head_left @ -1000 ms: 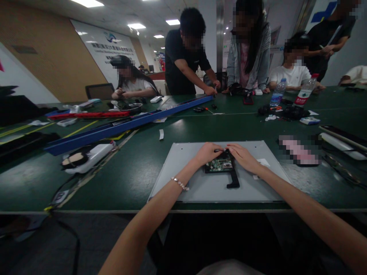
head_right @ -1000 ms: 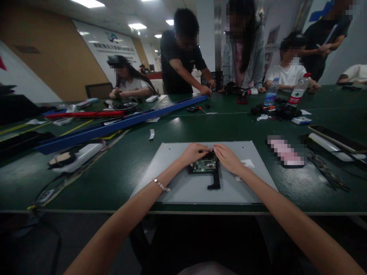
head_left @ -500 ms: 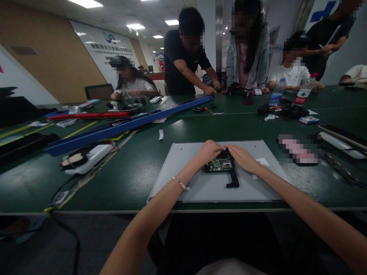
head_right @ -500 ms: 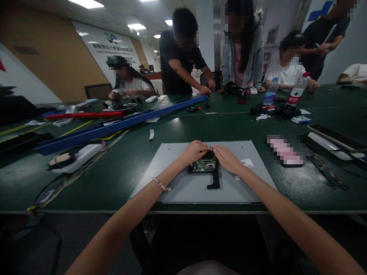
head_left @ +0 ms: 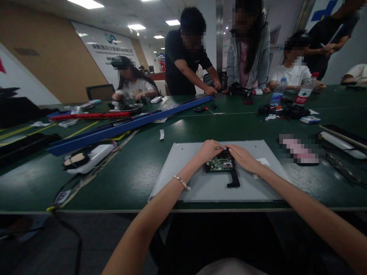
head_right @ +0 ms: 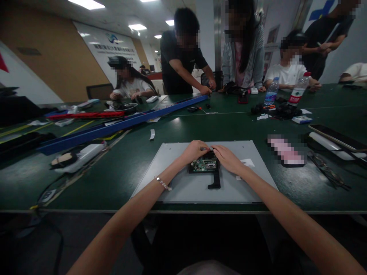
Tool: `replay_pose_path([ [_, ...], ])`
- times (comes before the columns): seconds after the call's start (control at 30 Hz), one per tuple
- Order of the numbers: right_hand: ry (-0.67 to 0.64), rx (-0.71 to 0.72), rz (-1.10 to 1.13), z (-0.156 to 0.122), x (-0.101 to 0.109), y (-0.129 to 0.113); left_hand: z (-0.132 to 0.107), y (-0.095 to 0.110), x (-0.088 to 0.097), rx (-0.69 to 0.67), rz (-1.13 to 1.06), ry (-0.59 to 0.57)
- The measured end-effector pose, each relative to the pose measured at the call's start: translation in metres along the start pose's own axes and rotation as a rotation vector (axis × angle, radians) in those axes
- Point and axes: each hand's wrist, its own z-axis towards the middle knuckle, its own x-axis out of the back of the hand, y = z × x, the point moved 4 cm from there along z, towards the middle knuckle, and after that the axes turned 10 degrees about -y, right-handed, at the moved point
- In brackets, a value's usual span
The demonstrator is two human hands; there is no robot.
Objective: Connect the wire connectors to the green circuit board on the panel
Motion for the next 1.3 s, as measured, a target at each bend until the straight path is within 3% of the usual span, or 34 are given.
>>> replay_pose_path([
  [0.2, -0.005, 0.002, 0.002, 0.000, -0.002, 0.003, 0.001, 0.001, -0.003, -0.052, 0.120, 0.009],
  [0.37, 0.002, 0.007, -0.004, 0.000, -0.002, 0.004, -0.002, 0.003, -0.003, -0.013, 0.050, 0.028],
  [0.57, 0.010, 0.014, 0.006, 0.000, -0.001, 0.007, -0.007, -0.002, 0.011, 0.042, -0.119, 0.112],
  [0.73, -0.007, 0.034, -0.018, 0.001, -0.001, 0.009, -0.012, -0.019, 0.030, 0.148, -0.097, 0.196],
  [0.93, -0.025, 0.045, -0.031, 0.000, 0.001, 0.006, -0.031, -0.056, 0.068, 0.400, 0.077, 0.218],
  [1.1, -0.024, 0.031, -0.036, 0.000, 0.000, 0.007, -0.071, -0.105, 0.102, 0.725, 0.259, 0.219],
  [1.2, -0.024, 0.025, -0.036, 0.000, -0.001, 0.009, -0.100, -0.137, 0.110, 0.912, 0.266, 0.202],
  [1.3, -0.033, 0.015, -0.043, 0.000, -0.002, 0.010, -0.127, -0.163, 0.105, 1.067, 0.203, 0.208],
])
